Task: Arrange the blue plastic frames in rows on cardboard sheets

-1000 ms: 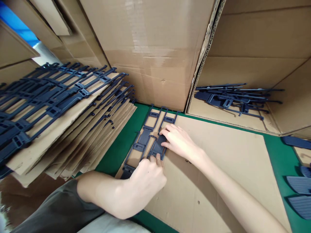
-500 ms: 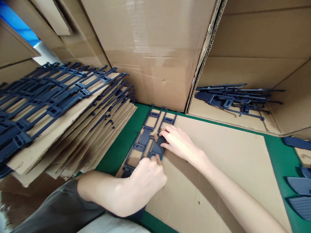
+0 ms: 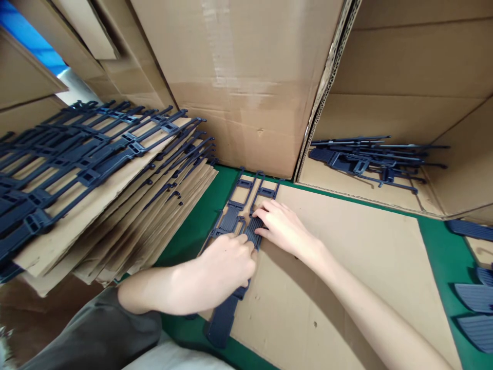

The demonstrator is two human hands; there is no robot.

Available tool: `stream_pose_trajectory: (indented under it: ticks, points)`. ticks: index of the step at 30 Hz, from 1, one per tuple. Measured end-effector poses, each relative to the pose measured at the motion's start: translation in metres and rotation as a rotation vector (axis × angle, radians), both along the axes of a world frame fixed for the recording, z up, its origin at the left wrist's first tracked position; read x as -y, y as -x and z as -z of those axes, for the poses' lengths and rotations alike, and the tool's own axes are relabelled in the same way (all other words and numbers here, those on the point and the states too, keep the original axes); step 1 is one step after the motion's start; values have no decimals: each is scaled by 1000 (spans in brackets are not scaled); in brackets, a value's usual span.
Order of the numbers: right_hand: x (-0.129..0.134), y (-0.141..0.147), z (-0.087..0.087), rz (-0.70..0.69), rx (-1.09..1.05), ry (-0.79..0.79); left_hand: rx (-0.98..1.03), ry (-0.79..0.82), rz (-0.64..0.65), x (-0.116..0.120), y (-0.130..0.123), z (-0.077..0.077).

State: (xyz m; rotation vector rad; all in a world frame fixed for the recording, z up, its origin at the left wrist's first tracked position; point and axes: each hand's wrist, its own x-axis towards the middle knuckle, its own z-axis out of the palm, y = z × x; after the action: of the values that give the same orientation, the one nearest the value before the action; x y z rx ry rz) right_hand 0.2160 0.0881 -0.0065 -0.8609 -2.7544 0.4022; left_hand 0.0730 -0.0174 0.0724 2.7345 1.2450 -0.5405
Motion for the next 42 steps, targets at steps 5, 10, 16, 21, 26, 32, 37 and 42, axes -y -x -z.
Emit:
stream_pose_trajectory:
  ticks: [5,10,16,21,26,32,37,42]
  points:
    - [1,1,-2,-4,-12,-22,8,-78,-165,-43,27,-8]
    - [6,5,-3,-83,-81,-42,65,-68,-266,-79,51,-4]
    - [14,8,3,-168,-40,6,84,44,-323,-98,71,2]
    - [15,9,6,-180,-11,58,14,149,-394,-102,68,6]
    - [15,8,6,-183,-16,88,4,173,-369,-105,64,12]
    - [14,7,7,-191,-30,121,-55,195,-381,-104,58,9]
    - [16,8,4,-195,-36,126,1,171,-379,-102,57,9]
    - [18,8,4,-194,-51,122,43,159,-376,-102,58,12]
